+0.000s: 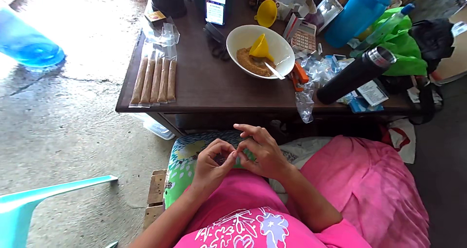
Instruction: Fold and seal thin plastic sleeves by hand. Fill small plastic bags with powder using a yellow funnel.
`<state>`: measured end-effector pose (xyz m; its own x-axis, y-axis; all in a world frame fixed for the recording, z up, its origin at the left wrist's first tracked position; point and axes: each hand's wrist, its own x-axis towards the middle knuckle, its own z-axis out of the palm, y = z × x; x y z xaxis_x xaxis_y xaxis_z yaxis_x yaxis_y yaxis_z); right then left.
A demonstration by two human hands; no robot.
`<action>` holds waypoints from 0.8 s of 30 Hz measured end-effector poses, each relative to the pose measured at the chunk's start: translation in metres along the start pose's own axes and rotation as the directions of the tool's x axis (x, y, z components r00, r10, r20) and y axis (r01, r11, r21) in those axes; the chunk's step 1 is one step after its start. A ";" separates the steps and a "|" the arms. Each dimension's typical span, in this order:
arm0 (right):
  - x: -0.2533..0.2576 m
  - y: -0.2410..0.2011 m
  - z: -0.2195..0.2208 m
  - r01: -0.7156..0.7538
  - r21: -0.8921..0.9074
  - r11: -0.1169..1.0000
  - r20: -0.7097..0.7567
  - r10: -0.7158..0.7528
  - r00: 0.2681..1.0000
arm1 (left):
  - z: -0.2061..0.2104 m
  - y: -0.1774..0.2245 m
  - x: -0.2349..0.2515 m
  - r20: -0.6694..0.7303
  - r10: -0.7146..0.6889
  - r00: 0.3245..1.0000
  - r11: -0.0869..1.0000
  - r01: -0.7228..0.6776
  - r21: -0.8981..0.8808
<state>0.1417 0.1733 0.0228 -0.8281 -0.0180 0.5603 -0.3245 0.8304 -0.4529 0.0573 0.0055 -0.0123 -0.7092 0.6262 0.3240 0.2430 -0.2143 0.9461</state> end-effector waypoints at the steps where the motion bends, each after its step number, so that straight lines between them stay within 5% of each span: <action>1: 0.000 0.000 0.000 -0.006 0.025 1.000 0.012 0.005 1.000 | 0.001 0.000 0.000 0.001 0.000 1.000 1.000 0.000 -0.005; 10: 0.001 -0.001 -0.004 -0.082 0.189 0.979 -0.008 0.085 0.996 | -0.004 -0.002 -0.003 0.032 -0.071 0.997 0.988 0.074 -0.135; 17: 0.000 0.002 -0.004 -0.079 0.152 0.985 -0.035 0.085 0.996 | 0.002 -0.002 -0.004 0.058 -0.022 0.998 0.999 0.024 -0.023; 24: 0.001 0.001 -0.003 -0.060 0.123 0.991 -0.049 0.067 0.997 | 0.001 0.005 -0.001 0.138 -0.364 0.921 0.827 0.388 -0.407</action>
<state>0.1416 0.1759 0.0247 -0.8243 0.0651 0.5624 -0.3277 0.7552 -0.5677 0.0597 0.0050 -0.0082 -0.6500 0.7585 -0.0465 -0.3436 -0.2388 0.9082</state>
